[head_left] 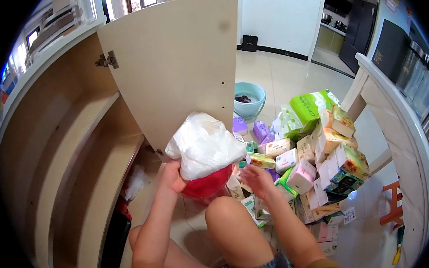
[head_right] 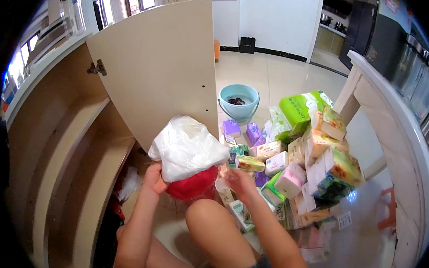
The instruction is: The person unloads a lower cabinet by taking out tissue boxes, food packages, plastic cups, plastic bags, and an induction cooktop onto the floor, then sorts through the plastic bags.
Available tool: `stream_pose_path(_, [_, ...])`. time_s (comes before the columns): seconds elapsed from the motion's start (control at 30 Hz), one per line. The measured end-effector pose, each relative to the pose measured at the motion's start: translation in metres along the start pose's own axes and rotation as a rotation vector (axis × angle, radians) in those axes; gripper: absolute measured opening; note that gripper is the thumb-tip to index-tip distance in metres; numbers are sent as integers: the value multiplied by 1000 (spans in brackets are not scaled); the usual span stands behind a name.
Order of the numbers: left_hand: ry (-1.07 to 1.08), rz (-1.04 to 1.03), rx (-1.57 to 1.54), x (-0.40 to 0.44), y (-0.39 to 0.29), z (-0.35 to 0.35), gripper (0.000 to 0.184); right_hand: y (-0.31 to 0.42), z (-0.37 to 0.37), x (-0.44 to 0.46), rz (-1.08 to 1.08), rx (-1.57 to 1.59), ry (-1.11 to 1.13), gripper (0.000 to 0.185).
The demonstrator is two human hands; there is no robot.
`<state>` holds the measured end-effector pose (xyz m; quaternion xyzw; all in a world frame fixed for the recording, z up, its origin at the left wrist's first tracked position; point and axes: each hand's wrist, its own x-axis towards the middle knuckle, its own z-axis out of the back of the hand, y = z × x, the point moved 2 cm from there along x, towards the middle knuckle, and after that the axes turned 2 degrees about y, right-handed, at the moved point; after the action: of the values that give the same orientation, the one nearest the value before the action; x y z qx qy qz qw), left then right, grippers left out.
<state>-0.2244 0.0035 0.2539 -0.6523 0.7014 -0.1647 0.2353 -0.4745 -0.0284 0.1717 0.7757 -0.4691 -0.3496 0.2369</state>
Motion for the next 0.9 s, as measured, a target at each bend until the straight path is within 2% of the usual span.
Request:
stream_pose_path(0.03, [37,-44,64,-3,1,-7,37,2,-26,-16,-162,93,107,41])
stream_pose_path(0.1, [39,-54,103,-7,7,-11,36,8,-57,-31,-333,218,335,53])
stream_pose_path(0.13, [91,-106,252,-11,11,-16,32,14,-70,-38,-330,216,337,53])
stream_pose_path(0.2, [202,-140,501,-19,15,-19,29,27,-95,-49,-293,350,686,53])
stream_pose_path(0.23, [268,-159,668,-21,15,-23,26,24,-95,-45,-292,347,689,53])
stream_pose_path(0.3, [399,-122,903,-29,11,-34,27,23,-89,-31,-103,385,470,58])
stream_pose_path(0.33, [398,-129,904,-28,10,-32,27,25,-92,-33,-56,371,467,57])
stream_pose_path(0.4, [638,-127,891,-29,10,-29,24,27,-92,-24,-39,380,454,55])
stream_pose_path(0.47, [682,-74,797,-32,7,-33,25,35,-91,-29,-24,396,457,54])
stream_pose_path(0.5, [727,-16,702,-34,5,-36,28,37,-91,-34,-17,403,460,54])
stream_pose_path(0.53, [769,40,564,-34,4,-39,46,40,-91,-38,-14,401,463,54])
stream_pose_path(0.57, [770,37,565,-35,6,-41,46,41,-92,-41,-14,403,466,54])
stream_pose_path(0.63, [534,-191,697,-34,10,-44,70,40,-93,-50,-15,391,470,54])
stream_pose_path(0.67, [479,-288,901,-25,15,-34,86,39,-93,-53,-19,393,469,54])
stream_pose_path(0.7, [478,-292,900,-27,18,-37,86,38,-95,-56,-19,388,471,54])
stream_pose_path(0.77, [272,-309,874,-30,22,-41,94,35,-96,-60,-23,390,474,54])
stream_pose_path(0.8, [143,-321,741,-29,27,-39,78,34,-97,-61,-22,388,471,53])
stream_pose_path(0.83, [140,-326,739,-29,24,-38,78,33,-98,-63,-18,384,472,53])
stream_pose_path(0.9, [-64,-25,512,-27,21,-30,49,35,-100,-65,-7,384,475,53])
